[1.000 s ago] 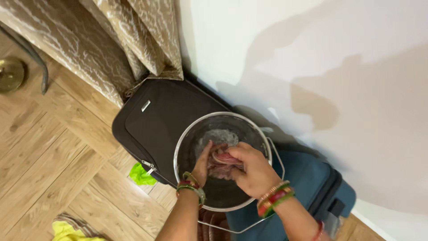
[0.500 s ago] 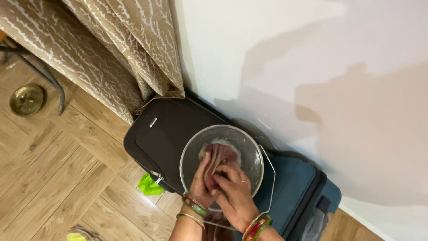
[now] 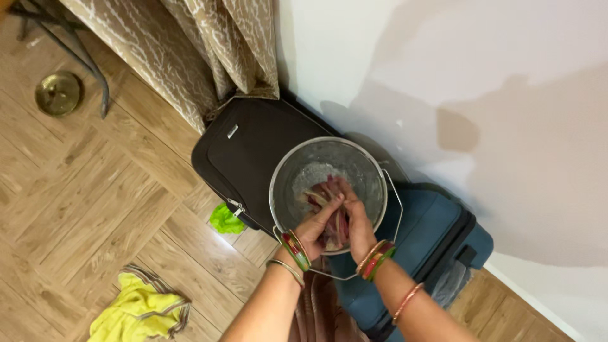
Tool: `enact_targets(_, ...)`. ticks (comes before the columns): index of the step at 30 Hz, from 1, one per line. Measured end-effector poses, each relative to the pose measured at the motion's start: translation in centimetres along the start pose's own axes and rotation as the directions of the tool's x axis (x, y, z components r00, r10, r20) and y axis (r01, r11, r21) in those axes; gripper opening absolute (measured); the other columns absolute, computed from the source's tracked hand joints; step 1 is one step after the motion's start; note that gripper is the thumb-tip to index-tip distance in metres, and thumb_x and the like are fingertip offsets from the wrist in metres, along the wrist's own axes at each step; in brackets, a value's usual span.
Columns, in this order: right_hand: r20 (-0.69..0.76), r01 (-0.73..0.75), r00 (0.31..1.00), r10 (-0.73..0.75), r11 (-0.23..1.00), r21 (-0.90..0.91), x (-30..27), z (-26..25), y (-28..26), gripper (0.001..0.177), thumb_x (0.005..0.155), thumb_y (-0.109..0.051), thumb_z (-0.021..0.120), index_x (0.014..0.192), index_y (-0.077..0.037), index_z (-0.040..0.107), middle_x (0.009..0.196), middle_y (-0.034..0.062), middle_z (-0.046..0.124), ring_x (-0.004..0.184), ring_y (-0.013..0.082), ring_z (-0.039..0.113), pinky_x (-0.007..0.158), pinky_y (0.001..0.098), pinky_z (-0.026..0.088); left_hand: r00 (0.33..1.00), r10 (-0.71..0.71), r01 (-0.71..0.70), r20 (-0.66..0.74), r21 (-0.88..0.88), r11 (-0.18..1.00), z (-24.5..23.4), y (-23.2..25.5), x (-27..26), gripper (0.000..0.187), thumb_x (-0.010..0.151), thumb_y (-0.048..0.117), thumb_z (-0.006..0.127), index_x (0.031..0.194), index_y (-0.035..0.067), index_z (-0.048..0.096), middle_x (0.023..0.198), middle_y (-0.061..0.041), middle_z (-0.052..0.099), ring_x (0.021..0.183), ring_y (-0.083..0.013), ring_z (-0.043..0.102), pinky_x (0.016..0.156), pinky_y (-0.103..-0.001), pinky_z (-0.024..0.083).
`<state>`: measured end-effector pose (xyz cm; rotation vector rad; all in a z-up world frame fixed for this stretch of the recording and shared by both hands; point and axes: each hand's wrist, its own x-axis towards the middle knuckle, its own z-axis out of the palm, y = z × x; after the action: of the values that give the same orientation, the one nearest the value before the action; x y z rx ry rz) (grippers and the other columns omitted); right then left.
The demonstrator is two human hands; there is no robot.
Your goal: The person washes a cloth in a bucket and then uses the wet cloth to wipe the window panes and the bottom metal tracks of a window frame.
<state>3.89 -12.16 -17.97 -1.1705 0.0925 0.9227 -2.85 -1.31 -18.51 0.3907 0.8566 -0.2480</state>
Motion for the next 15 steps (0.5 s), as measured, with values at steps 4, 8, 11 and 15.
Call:
enact_targets(4, 0.308, 0.303, 0.943, -0.127, 0.711, -0.634, -0.2, -1.8, -4.1, 0.056, 0.098, -0.010, 0.043, 0.152, -0.004, 0.053, 0.157, 0.0177, 0.060, 0.149, 0.0309, 0.056, 0.124, 0.0423, 0.041, 0.998, -0.054, 0.052, 0.011, 0.132, 0.990, -2.4, 0.6, 0.6, 0.041, 0.076, 0.033, 0.085, 0.106, 0.008, 0.073, 0.094, -0.007, 0.076, 0.082, -0.0193, 0.073, 0.073, -0.035, 0.060)
enact_targets(8, 0.582, 0.575, 0.801, -0.142, -0.088, -0.813, 0.3, -1.4, -7.9, 0.086, 0.070, 0.006, 0.068, 0.152, -0.013, 0.045, 0.156, 0.0154, 0.044, 0.145, 0.0350, 0.041, 0.119, 0.0462, 0.037, 0.967, -0.194, 0.156, 0.167, 0.216, 0.964, -3.6, 2.7, -0.3, 0.032, 0.078, 0.029, 0.087, 0.098, 0.007, 0.073, 0.088, -0.005, 0.074, 0.078, -0.0152, 0.071, 0.066, -0.030, 0.058)
enact_targets(11, 0.859, 0.816, 0.499, -0.118, -0.270, -0.511, 1.6, -0.7, -8.4, 0.095, 0.065, -0.019, 0.082, 0.149, -0.001, 0.041, 0.153, 0.0252, 0.040, 0.139, 0.0505, 0.039, 0.110, 0.0545, 0.039, 0.933, -0.267, 0.176, 0.240, 0.342, 0.923, -2.4, 4.3, -1.3, 0.032, 0.079, 0.030, 0.084, 0.101, 0.009, 0.075, 0.087, -0.003, 0.074, 0.075, -0.0129, 0.069, 0.063, -0.027, 0.056)
enact_targets(15, 0.887, 0.842, 0.454, -0.082, -0.287, -0.457, 2.9, -0.7, -8.0, 0.081, 0.074, -0.024, 0.082, 0.147, -0.013, 0.050, 0.141, 0.0154, 0.053, 0.125, 0.0380, 0.059, 0.106, 0.0478, 0.050, 0.882, -0.334, 0.068, 0.334, 0.610, 0.790, -1.9, 6.0, -0.9, 0.031, 0.083, 0.026, 0.082, 0.105, 0.006, 0.074, 0.086, -0.003, 0.071, 0.073, -0.0129, 0.065, 0.061, -0.029, 0.053)
